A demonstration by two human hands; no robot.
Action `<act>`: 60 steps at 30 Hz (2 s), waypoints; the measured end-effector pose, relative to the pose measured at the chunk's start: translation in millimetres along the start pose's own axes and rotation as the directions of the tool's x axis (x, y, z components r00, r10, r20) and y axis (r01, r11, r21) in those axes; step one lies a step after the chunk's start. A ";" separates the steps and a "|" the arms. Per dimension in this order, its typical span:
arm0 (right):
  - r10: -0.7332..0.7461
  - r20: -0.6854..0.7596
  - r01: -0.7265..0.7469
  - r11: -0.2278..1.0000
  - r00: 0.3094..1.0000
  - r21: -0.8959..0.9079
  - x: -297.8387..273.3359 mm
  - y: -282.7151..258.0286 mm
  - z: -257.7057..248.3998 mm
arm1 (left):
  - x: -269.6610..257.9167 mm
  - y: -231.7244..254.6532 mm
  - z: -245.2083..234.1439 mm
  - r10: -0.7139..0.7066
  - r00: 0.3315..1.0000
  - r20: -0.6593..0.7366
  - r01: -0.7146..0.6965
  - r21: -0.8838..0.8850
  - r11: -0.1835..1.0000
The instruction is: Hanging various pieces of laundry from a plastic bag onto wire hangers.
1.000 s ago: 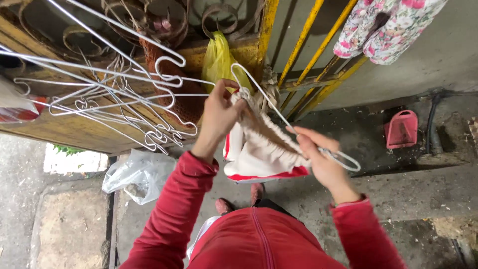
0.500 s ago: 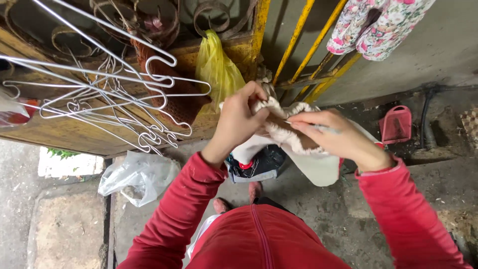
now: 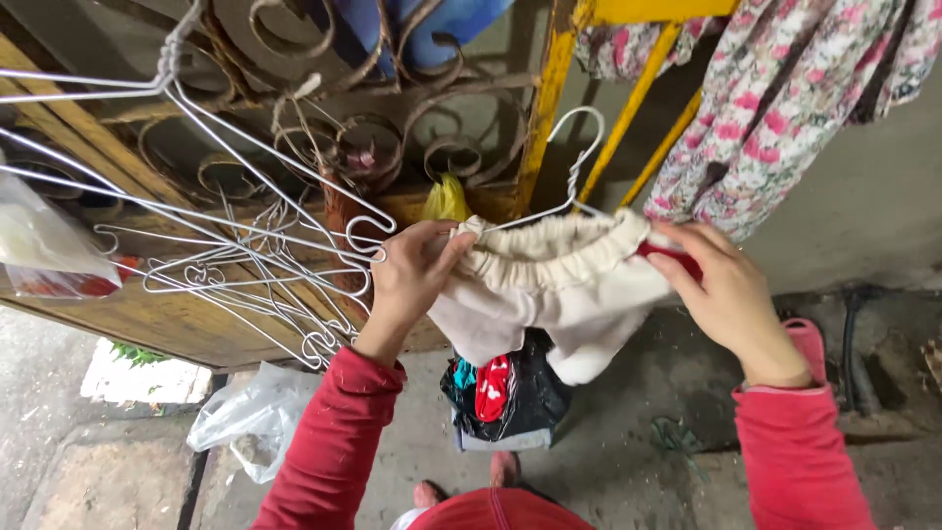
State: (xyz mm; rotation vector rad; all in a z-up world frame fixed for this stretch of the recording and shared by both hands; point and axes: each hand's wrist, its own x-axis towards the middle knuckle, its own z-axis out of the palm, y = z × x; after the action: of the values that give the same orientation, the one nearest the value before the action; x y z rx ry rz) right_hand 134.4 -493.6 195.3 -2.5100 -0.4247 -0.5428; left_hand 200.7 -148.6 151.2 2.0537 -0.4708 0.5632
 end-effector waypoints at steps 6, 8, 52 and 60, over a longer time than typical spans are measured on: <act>-0.009 -0.117 -0.009 0.989 0.993 -0.151 41.1 1.1 18.3 | 22.2 -31.2 4.7 -0.382 0.924 0.028 0.379 -0.221 0.899; -0.038 -0.140 0.012 0.982 0.989 -0.187 65.9 -8.3 16.2 | 31.4 -38.4 1.3 -0.408 0.912 0.031 0.399 -0.291 0.869; 0.635 0.238 -0.675 0.651 0.735 0.348 -214.0 37.8 375.9 | -177.1 -25.9 48.8 -0.102 0.934 0.343 0.051 0.153 0.987; 0.659 0.546 -0.732 0.671 0.517 -0.117 -334.8 131.0 607.5 | -335.0 -189.1 119.4 -0.695 0.358 0.624 0.770 0.224 0.597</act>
State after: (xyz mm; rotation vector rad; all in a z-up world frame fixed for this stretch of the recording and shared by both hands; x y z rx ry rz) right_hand 71.7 -322.7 -486.8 -2.3860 0.3856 0.5418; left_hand 50.4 -120.5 -221.5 2.0368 0.1000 -0.7883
